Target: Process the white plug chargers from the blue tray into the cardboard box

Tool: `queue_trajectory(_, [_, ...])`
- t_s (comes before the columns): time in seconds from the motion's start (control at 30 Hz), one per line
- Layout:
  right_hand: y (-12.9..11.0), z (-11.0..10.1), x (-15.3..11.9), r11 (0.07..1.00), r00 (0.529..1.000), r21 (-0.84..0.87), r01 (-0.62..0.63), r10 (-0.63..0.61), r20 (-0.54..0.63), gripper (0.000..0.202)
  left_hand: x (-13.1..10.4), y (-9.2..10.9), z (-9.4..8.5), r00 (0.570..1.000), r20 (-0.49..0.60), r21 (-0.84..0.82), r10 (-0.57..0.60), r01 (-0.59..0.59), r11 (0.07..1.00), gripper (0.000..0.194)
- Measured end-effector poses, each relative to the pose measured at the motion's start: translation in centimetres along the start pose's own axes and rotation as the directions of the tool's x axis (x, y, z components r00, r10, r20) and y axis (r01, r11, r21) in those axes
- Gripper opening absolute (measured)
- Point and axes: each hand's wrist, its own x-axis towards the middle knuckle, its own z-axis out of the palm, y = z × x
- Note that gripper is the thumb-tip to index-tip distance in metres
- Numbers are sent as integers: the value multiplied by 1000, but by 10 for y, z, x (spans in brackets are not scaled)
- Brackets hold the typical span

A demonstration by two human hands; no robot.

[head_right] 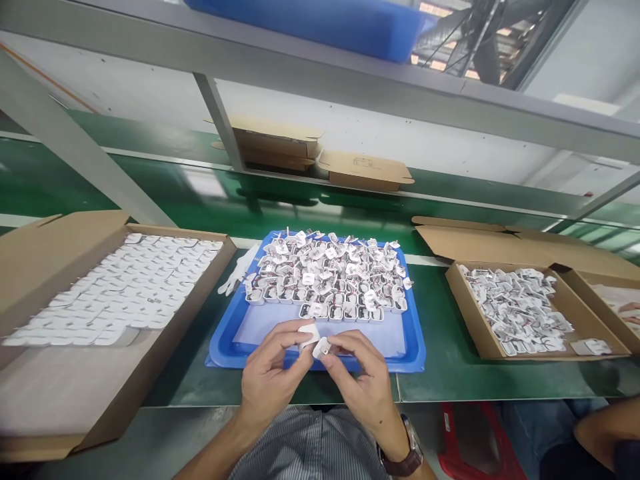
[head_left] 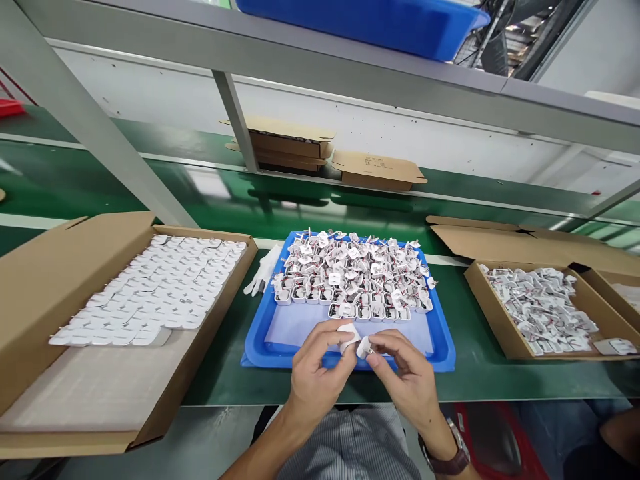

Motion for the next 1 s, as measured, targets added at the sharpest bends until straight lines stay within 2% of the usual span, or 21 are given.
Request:
queue_trajectory(0.13, [-2, 0, 0, 996, 998, -54, 66, -65, 10, 23, -1, -1, -3, 1000, 23, 27, 16, -17, 999, 18])
queue_trajectory(0.3, [-4, -1, -2, 957, 974, -180, 226, -218, 62, 38, 0, 0, -5, 1000, 19, 14, -13, 13, 1000, 15])
queue_trajectory(0.47, [-4, -4, -2, 942, 963, -204, 267, -251, 101, 48, -2, -1, -5, 999, 34, -29, -33, 34, 999, 16])
queue_trajectory(0.53, [-3, -8, -1, 922, 942, -221, 318, -282, 179, 56, -2, -1, -5, 999, 38, -37, -33, 35, 999, 17])
queue_trajectory(0.63, [1, -15, 0, 848, 875, -273, 454, -367, 316, 70, -1, -1, -6, 998, 54, -34, -38, 40, 999, 16])
queue_trajectory(0.7, [4, -18, 1, 807, 844, -292, 514, -414, 342, 75, 0, 1, -7, 996, 70, -37, -55, 58, 998, 15])
queue_trajectory(0.9, [7, -15, 2, 861, 902, -272, 430, -400, 162, 62, 1, 3, -11, 959, 206, -176, -197, 234, 956, 18])
queue_trajectory(1.0, [5, -14, 3, 900, 933, -249, 358, -336, 129, 53, 1, 3, -13, 947, 251, -206, -201, 255, 945, 26])
